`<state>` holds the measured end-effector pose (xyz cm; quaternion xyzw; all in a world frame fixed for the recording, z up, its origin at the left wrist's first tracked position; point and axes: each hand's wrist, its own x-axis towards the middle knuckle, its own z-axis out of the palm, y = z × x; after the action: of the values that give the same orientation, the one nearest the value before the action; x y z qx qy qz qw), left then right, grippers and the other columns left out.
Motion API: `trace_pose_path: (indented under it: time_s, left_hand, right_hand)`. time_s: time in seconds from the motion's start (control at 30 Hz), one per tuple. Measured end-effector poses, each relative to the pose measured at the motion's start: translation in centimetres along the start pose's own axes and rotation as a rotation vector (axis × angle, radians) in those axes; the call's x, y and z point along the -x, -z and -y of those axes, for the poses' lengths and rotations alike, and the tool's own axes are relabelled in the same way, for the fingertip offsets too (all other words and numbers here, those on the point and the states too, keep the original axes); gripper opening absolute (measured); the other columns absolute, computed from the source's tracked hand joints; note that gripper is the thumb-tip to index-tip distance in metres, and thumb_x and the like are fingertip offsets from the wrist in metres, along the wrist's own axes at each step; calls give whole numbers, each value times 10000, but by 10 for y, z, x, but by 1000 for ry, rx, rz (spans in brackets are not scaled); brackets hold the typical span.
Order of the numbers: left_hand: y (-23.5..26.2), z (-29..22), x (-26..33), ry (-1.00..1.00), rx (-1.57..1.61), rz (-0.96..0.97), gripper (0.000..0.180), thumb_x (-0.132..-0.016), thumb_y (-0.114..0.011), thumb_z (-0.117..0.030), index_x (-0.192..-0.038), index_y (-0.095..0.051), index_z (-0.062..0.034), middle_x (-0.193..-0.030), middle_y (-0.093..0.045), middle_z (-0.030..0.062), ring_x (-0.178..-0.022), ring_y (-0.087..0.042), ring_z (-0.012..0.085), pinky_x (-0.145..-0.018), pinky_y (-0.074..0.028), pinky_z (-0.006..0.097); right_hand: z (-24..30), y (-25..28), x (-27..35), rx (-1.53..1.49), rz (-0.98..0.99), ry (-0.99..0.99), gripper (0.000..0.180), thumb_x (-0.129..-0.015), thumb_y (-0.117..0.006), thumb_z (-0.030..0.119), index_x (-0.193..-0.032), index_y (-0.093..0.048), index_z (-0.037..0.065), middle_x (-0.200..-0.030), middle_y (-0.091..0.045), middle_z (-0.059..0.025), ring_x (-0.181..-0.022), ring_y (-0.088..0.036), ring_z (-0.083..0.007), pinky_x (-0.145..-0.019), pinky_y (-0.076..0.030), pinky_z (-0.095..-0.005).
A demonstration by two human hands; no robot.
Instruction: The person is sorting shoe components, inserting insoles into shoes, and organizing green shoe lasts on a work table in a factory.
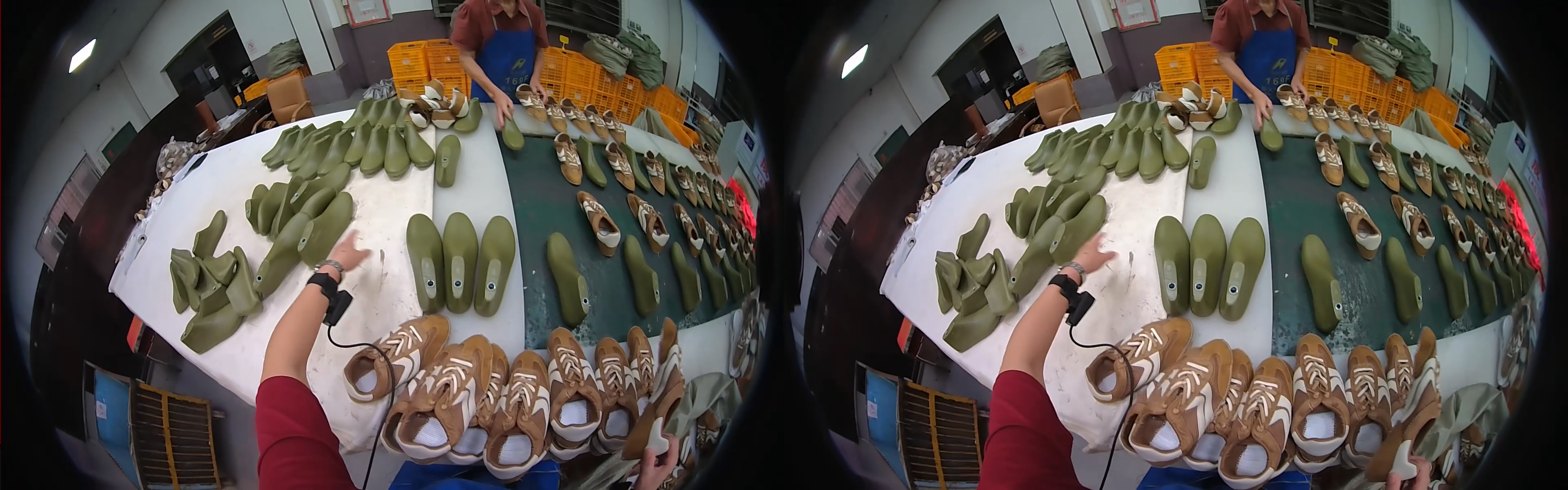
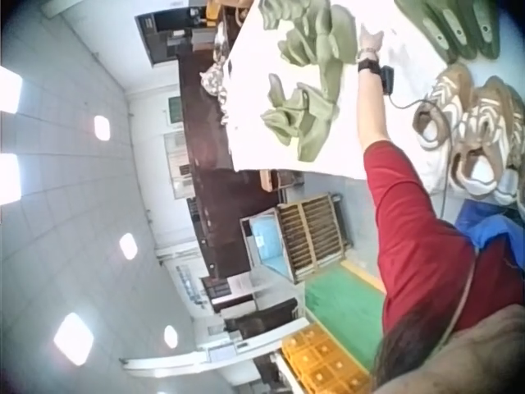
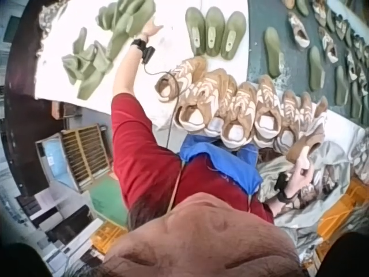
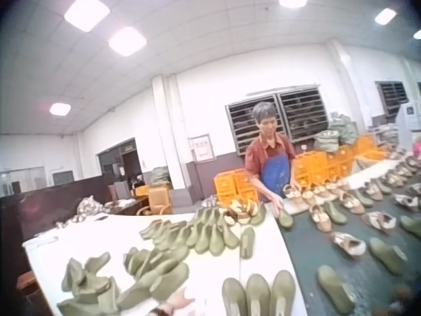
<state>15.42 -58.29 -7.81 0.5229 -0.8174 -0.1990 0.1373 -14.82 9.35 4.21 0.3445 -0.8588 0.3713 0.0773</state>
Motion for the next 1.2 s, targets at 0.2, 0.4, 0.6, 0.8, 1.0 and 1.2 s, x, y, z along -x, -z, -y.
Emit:
trace_pose_path:
  time_s: [0.2,0.4,0.6,0.8,1.0,1.2]
  left_hand:
    - [37,73,-27,279,-241,-288,620,-712,-597,-182,-1272,-350,-80,-1202,-476,173,-1120,-460,318,-913,-404,397]
    - [42,64,-20,288,-105,-178,646,-676,-658,-278,-1234,-400,-79,-1062,-585,191,-997,-552,338,-864,-434,388]
    - [-3,5,19,50,-17,52,688,-678,-632,-349,-1246,-360,-73,-1010,-574,257,-959,-562,381,-845,-443,404]
    - [18,42,41,-137,-29,-91,569,-767,-572,-216,-1276,-339,-111,-1013,-597,166,-983,-537,368,-840,-433,413]
    - [91,124,61,408,-521,-84,680,-630,-637,-136,-1250,-370,-216,-1250,-427,60,-1214,-353,256,-967,-312,489]
    - [108,129,70,439,-359,69,585,-612,-705,-395,-1057,-568,-39,-1066,-584,158,-994,-562,280,-866,-446,346]
  right_hand:
    - [14,5,-8,53,-20,-172,204,-832,-609,129,-938,-526,-25,-755,-514,-42,-573,-461,-90,-486,-378,-213]
    - [53,-9,-22,87,37,-186,246,-819,-619,130,-975,-539,-42,-793,-528,-81,-711,-489,-150,-620,-422,-269]
    - [60,-13,-25,150,63,-133,290,-781,-649,134,-992,-562,-45,-853,-568,-130,-762,-521,-204,-671,-430,-303]
    - [71,-8,-20,104,35,-96,279,-772,-655,146,-970,-570,-31,-814,-548,-146,-730,-510,-239,-649,-425,-317]
    - [71,-4,-15,191,49,-50,283,-776,-654,159,-961,-564,-36,-822,-533,-152,-710,-499,-244,-643,-423,-333]
    - [32,-5,-5,131,171,-285,259,-827,-583,86,-1049,-545,-44,-959,-578,-190,-865,-546,-280,-767,-441,-335]
